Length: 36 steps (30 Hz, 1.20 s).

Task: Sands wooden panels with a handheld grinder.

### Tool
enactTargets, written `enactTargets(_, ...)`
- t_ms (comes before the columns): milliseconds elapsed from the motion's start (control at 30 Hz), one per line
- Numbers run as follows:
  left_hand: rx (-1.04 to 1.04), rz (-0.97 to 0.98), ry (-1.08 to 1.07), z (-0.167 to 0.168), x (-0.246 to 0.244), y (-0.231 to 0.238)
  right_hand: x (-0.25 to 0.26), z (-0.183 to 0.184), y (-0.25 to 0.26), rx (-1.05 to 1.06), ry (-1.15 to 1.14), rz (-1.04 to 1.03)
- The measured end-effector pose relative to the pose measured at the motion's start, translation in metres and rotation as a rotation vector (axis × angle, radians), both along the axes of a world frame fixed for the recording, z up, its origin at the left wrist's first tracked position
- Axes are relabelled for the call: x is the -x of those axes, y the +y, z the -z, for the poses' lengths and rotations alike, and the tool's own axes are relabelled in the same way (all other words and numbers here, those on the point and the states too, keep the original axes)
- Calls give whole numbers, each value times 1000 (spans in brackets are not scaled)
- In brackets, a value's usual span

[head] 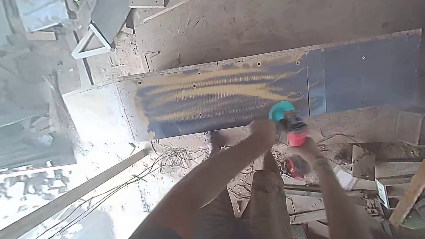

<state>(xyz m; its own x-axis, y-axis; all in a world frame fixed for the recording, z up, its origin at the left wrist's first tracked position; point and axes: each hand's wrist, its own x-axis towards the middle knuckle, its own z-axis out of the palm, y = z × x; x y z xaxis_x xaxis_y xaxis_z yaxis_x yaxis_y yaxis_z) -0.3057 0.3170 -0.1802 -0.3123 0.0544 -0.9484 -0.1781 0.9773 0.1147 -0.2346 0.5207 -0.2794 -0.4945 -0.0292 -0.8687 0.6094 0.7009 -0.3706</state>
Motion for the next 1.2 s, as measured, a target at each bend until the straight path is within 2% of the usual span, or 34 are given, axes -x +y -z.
enactTargets(100,174,20,-102,-38,-51,-83,-36,-6,-93,179,-2,-172)
enactTargets(200,340,-2,-183,-57,-102,-171,-50,-38,-193,143,-113,-527)
enactTargets(233,394,-21,-196,-61,-121,-202,-58,-43,-225,145,-136,-589)
enactTargets(400,577,-222,-68,-64,-227,-342,-88,-55,-362,237,-88,-774)
enactTargets(467,597,-323,38,-53,-258,-378,-79,-71,-397,254,-85,-845)
enactTargets(533,535,-445,119,-33,-273,-387,-60,-96,-408,219,-77,-890)
enactTargets(600,404,-596,160,-11,-266,-362,-34,-119,-388,147,-52,-890)
enactTargets(700,209,-684,121,11,-230,-272,9,-137,-311,19,-96,-898)
enactTargets(800,102,-549,27,41,-180,-166,43,-127,-201,-213,-178,-864)
enactTargets(967,-85,-247,-74,62,-65,-7,82,-98,-31,-458,-268,-618)
enactTargets(1100,-160,-93,-17,92,-4,90,97,-56,76,-578,-251,-489)
enactTargets(1200,-126,-22,15,88,32,133,105,-28,127,-545,-229,-362)
